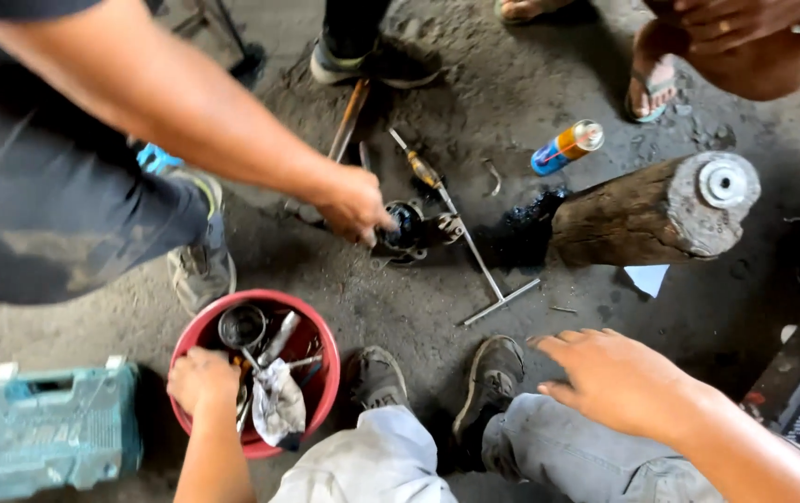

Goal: Disassembling and cleaning a mechanical component using hand tools.

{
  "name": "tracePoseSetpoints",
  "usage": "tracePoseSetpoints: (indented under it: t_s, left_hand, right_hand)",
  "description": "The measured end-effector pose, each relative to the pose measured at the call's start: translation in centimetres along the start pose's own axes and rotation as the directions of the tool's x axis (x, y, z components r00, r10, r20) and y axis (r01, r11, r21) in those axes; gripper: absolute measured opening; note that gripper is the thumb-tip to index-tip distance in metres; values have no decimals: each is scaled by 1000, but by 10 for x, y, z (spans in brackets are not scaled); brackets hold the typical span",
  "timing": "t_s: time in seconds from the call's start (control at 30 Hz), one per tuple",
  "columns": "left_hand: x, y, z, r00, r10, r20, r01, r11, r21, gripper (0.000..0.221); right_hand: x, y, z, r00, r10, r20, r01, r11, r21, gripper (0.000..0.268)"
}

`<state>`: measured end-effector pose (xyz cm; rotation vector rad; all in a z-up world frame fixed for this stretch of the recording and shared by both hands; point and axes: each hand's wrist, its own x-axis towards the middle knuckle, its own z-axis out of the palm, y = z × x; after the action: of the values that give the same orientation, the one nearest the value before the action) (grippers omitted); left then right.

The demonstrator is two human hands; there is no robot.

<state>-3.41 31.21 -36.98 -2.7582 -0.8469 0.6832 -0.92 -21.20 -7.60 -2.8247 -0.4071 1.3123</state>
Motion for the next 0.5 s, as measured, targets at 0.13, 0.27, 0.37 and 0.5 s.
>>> tracePoseSetpoints:
  t_s: [0.13, 0.27, 0.37, 0.5]
  left_hand:
    - [-20, 3, -19, 984, -110, 137, 130, 981, -147, 73]
    - [-57, -29, -25, 963, -212, 167, 262, 880, -397, 73]
    - [-88, -65, -36, 939, -205, 277, 339, 410, -847, 51]
    - [-91, -124, -19, 931, -199, 307, 179, -483, -857, 23]
  right_hand:
    - [-2, -3, -4, 1000, -3, -7, 3, 1000, -18, 54]
    - [-8, -14, -7, 995, -84, -49, 83, 996, -16, 53]
    - [-7, -23, -6, 977, -181, -117, 176, 983, -52, 55]
    - [-9, -46, -13, 932, -310, -190, 296, 950, -100, 62]
